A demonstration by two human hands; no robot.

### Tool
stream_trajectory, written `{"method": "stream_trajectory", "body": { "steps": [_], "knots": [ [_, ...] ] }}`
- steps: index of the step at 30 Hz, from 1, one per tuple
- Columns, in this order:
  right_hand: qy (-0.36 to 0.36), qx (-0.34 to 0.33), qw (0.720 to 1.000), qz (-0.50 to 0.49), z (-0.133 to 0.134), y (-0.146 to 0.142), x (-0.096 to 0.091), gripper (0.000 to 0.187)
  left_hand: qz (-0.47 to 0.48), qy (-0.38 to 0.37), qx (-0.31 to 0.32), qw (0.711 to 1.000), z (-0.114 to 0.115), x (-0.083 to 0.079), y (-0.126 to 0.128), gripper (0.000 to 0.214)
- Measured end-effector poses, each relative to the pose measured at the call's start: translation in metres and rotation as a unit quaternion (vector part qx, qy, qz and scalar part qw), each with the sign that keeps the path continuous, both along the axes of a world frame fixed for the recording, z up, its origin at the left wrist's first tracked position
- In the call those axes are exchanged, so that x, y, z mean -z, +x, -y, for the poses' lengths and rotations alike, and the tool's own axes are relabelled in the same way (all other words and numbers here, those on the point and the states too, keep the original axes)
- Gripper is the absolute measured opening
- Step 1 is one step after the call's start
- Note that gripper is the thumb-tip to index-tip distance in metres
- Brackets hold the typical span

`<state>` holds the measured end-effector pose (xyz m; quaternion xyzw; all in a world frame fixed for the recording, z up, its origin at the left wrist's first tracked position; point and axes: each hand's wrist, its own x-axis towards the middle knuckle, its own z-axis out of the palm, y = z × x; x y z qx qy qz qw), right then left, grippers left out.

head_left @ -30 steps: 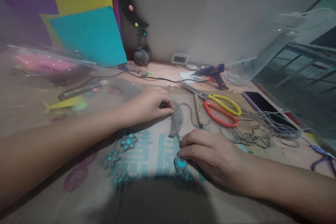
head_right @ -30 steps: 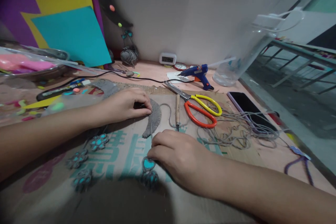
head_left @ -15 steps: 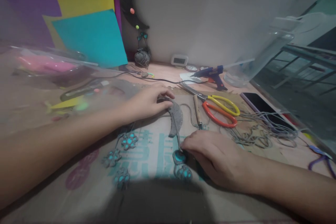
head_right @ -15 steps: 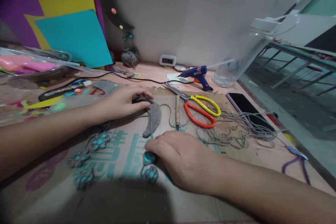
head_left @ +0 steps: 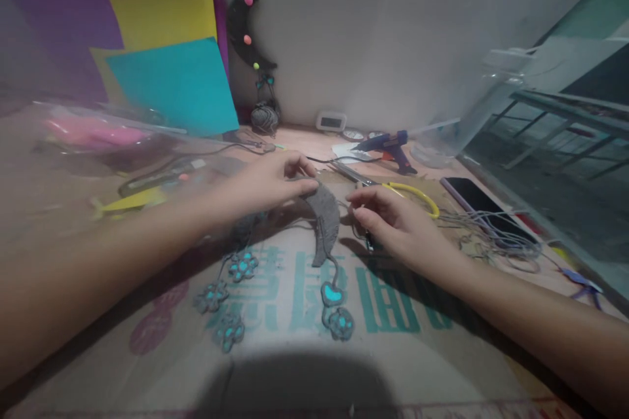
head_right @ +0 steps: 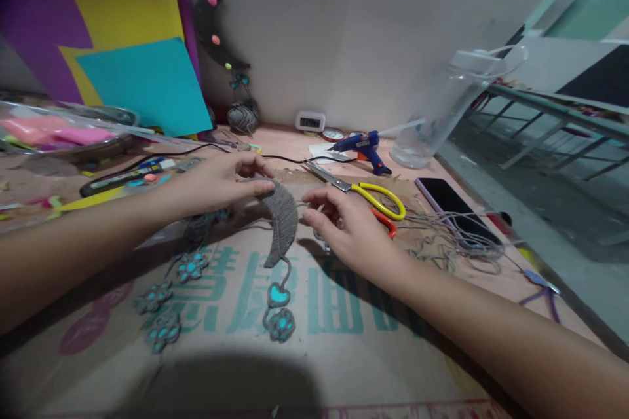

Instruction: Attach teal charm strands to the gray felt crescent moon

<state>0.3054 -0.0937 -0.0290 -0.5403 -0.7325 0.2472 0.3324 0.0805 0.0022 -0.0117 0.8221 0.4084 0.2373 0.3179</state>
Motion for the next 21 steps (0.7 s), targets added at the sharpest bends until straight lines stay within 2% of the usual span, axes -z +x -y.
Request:
{"method": "stream_trajectory", "body": {
  "steps": [3, 5, 8, 11, 13, 15, 18, 21],
  "knots": [
    [-0.041, -0.017, 0.999, 0.025, -0.009, -0.002, -0.010, 0.027, 0.045, 0.015, 0.008, 0.999, 0.005, -0.009, -0.001, 0.027],
    [-0.017, 0.002, 0.998, 0.067, -0.016, 0.001, -0.018, 0.028, 0.057, 0.019, 0.007, 0.998, 0.008, -0.009, -0.001, 0.027],
    [0.062, 0.034, 0.985, 0.160, -0.025, 0.013, -0.030, 0.015, 0.051, -0.033, -0.006, 0.998, 0.010, -0.001, -0.002, 0.029],
    [0.064, 0.028, 0.977, 0.201, -0.023, 0.019, -0.035, 0.011, 0.053, -0.098, -0.015, 0.994, 0.010, 0.008, -0.004, 0.030],
    [0.019, 0.028, 0.987, 0.155, -0.018, 0.016, -0.034, 0.018, 0.064, -0.080, -0.017, 0.995, 0.010, 0.008, -0.005, 0.029],
    [-0.054, 0.012, 0.996, 0.066, -0.013, 0.008, -0.031, 0.026, 0.082, -0.022, -0.013, 0.996, 0.011, 0.004, -0.007, 0.028],
    [-0.126, -0.027, 0.990, -0.057, -0.012, -0.005, -0.025, 0.032, 0.102, 0.059, -0.002, 0.993, 0.015, -0.007, -0.010, 0.025],
    [-0.148, -0.049, 0.977, -0.142, -0.014, -0.017, -0.023, 0.032, 0.113, 0.085, -0.017, 0.990, 0.020, -0.015, -0.012, 0.029]
  ]
}}
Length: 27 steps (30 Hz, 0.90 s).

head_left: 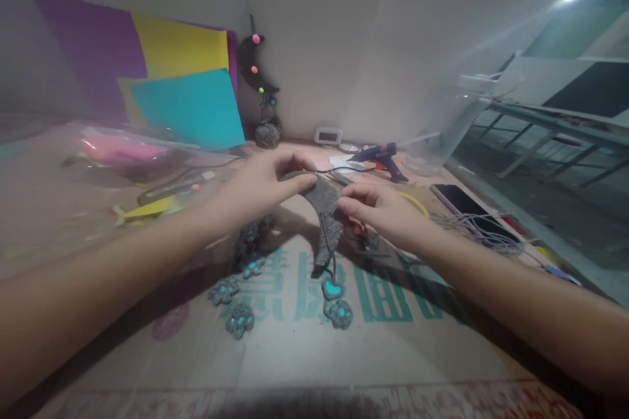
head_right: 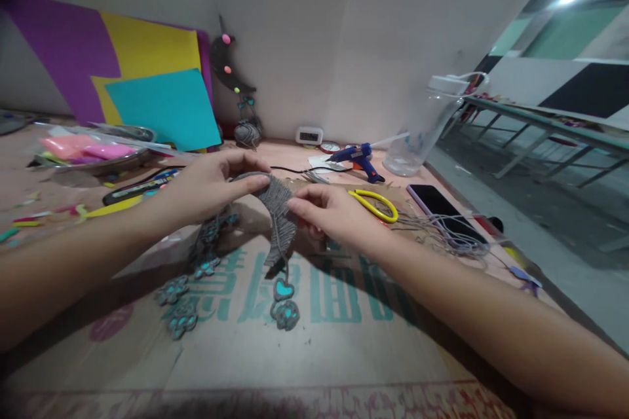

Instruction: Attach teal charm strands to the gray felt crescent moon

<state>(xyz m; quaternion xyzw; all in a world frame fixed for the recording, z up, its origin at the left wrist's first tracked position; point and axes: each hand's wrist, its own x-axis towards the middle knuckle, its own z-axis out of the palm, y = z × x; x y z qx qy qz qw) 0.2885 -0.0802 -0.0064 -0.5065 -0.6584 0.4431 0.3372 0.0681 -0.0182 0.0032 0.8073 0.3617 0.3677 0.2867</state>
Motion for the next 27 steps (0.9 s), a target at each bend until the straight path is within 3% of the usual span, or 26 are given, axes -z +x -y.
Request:
{"method": "stream_trajectory", "body": {
  "steps": [4, 8, 13, 16, 22, 27],
  "knots": [
    [0.002, 0.027, 0.997, -0.066, 0.004, -0.008, 0.002, 0.032, 0.009, -0.019, -0.001, 1.000, 0.006, -0.003, -0.003, 0.042],
    [0.014, 0.046, 0.995, -0.088, 0.011, -0.008, 0.006, 0.031, -0.027, -0.104, 0.022, 0.994, 0.010, 0.000, -0.004, 0.043],
    [0.039, 0.081, 0.988, -0.128, 0.014, -0.008, 0.010, 0.031, 0.087, -0.220, 0.079, 0.968, 0.015, 0.015, 0.002, 0.042],
    [0.043, 0.081, 0.986, -0.141, 0.015, -0.010, 0.011, 0.031, 0.074, -0.261, 0.084, 0.959, 0.021, 0.019, 0.006, 0.042],
    [0.053, 0.070, 0.989, -0.123, 0.016, -0.013, 0.013, 0.032, 0.020, -0.221, 0.056, 0.974, 0.031, 0.014, 0.009, 0.034],
    [0.044, 0.055, 0.991, -0.118, 0.015, -0.015, 0.011, 0.035, 0.020, -0.200, 0.041, 0.979, 0.031, 0.019, 0.011, 0.036]
  ]
}}
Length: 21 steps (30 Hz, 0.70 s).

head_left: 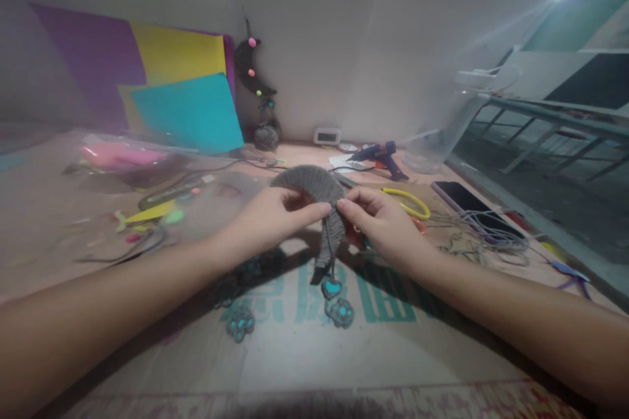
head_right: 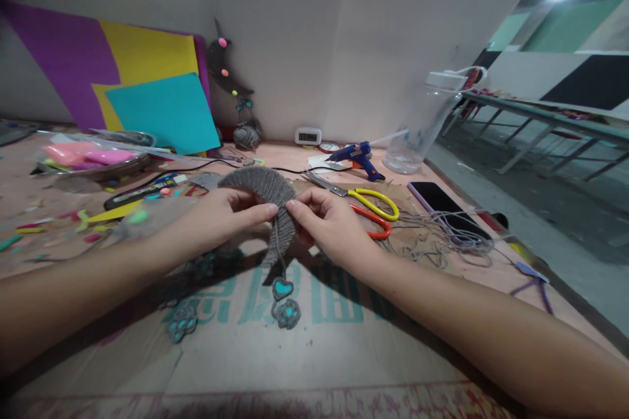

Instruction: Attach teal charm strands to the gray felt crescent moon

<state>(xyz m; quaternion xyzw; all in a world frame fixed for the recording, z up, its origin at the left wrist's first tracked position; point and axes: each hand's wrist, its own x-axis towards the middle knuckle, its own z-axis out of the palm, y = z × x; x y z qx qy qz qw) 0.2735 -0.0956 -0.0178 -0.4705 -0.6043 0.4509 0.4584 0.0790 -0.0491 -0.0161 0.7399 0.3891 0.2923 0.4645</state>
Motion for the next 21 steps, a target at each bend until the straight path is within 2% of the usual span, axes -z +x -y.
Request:
{"method": "stream_trajectory", "body": {
  "steps": [3, 8, 11, 14, 21],
  "knots": [
    [-0.007, -0.009, 1.000, -0.014, 0.002, -0.001, 0.000, 0.036, -0.008, 0.017, -0.033, 0.999, 0.000, -0.001, 0.000, 0.038],
    [-0.100, -0.061, 0.992, -0.042, 0.011, -0.003, 0.003, 0.048, -0.004, 0.078, -0.097, 0.992, 0.003, -0.012, -0.001, 0.036],
    [-0.134, -0.103, 0.984, -0.049, 0.017, -0.006, 0.004, 0.045, 0.009, 0.092, -0.105, 0.990, 0.004, -0.015, -0.002, 0.038],
    [-0.153, -0.108, 0.981, -0.057, 0.020, -0.009, 0.006, 0.040, 0.014, 0.088, -0.107, 0.990, 0.004, -0.014, -0.002, 0.037],
    [-0.179, -0.158, 0.957, -0.164, 0.020, -0.010, 0.015, 0.033, 0.030, 0.073, -0.112, 0.991, 0.004, -0.014, -0.001, 0.035]
  ]
}}
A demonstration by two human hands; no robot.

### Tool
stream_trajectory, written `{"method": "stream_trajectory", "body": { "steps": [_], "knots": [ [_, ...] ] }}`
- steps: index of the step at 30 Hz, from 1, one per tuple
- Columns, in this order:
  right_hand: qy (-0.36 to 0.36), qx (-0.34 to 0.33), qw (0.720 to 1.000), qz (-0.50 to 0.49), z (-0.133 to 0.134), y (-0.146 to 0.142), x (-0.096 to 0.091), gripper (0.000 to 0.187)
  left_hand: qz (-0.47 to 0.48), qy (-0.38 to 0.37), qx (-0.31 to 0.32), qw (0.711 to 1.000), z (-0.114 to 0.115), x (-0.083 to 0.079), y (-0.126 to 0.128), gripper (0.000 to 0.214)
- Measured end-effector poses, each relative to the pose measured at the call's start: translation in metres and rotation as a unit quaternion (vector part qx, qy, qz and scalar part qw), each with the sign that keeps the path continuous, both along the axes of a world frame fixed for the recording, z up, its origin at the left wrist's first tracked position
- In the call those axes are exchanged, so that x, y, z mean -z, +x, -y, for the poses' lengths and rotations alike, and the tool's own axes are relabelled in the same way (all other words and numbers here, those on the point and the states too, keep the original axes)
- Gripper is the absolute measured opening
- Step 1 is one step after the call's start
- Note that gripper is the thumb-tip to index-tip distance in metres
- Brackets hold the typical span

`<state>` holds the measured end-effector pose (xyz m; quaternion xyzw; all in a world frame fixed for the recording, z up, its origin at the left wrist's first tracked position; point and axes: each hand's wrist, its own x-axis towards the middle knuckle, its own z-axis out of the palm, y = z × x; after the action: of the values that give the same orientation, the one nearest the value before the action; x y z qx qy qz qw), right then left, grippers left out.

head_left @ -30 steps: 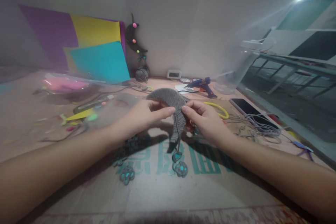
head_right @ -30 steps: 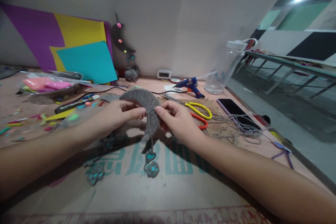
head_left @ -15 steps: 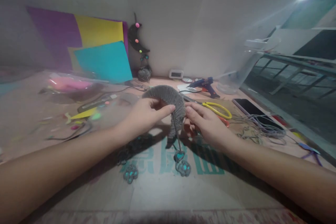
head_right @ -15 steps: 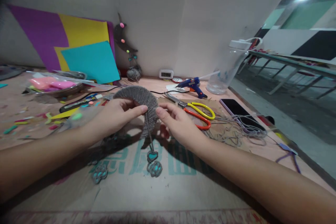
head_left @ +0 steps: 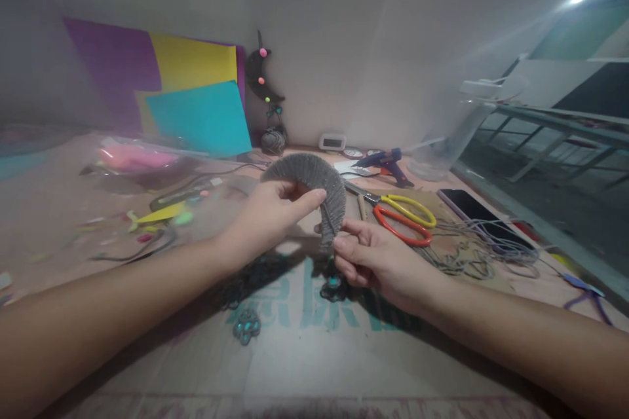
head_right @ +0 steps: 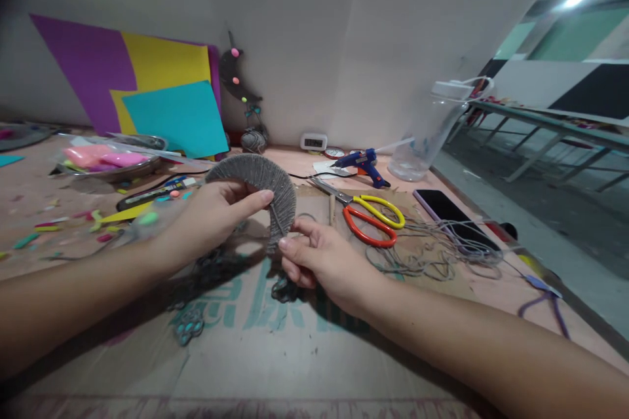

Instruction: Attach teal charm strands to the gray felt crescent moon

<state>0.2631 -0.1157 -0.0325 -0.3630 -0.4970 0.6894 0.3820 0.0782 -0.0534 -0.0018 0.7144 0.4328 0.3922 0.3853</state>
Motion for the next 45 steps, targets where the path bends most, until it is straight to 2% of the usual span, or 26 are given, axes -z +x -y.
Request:
{"method": "stream_trajectory", "body": {
  "steps": [2, 7, 12, 15, 18, 21, 24, 29, 35, 41, 45],
  "knots": [
    [-0.008, -0.017, 1.000, -0.009, 0.002, -0.002, 0.000, 0.031, 0.002, 0.000, -0.001, 1.000, 0.000, 0.001, 0.000, 0.035],
    [-0.017, -0.028, 0.999, -0.013, 0.003, -0.006, 0.001, 0.041, 0.021, -0.007, 0.013, 1.000, -0.001, 0.006, 0.001, 0.034],
    [-0.017, -0.023, 1.000, -0.007, 0.001, -0.006, 0.005, 0.041, 0.035, -0.047, 0.012, 0.998, 0.003, 0.003, 0.002, 0.032],
    [-0.002, -0.010, 0.999, 0.041, 0.001, -0.004, 0.003, 0.047, 0.030, -0.050, 0.007, 0.998, 0.006, 0.000, 0.003, 0.031],
    [0.032, 0.030, 0.995, 0.087, -0.001, 0.000, 0.001, 0.051, 0.014, -0.027, 0.010, 0.999, 0.007, -0.002, 0.001, 0.031],
    [0.068, 0.077, 0.991, 0.089, -0.005, 0.004, 0.002, 0.047, 0.000, -0.004, 0.015, 1.000, 0.005, 0.000, 0.000, 0.032],
    [0.090, 0.087, 0.988, 0.085, -0.006, 0.005, 0.002, 0.039, -0.015, 0.019, 0.018, 1.000, 0.004, 0.003, -0.001, 0.033],
    [0.076, 0.074, 0.991, 0.086, -0.002, 0.002, 0.003, 0.035, -0.021, 0.020, 0.012, 1.000, 0.005, 0.003, 0.000, 0.034],
    [0.085, 0.108, 0.989, 0.053, -0.003, 0.002, 0.004, 0.036, -0.021, -0.014, 0.013, 1.000, 0.002, 0.003, 0.001, 0.037],
    [0.057, 0.110, 0.992, 0.021, -0.004, 0.000, 0.004, 0.033, 0.008, 0.041, 0.069, 0.997, -0.002, 0.010, 0.000, 0.041],
    [0.064, 0.128, 0.989, 0.020, -0.005, 0.001, 0.001, 0.036, 0.036, 0.042, 0.071, 0.996, -0.007, 0.018, -0.001, 0.050]
  ]
}}
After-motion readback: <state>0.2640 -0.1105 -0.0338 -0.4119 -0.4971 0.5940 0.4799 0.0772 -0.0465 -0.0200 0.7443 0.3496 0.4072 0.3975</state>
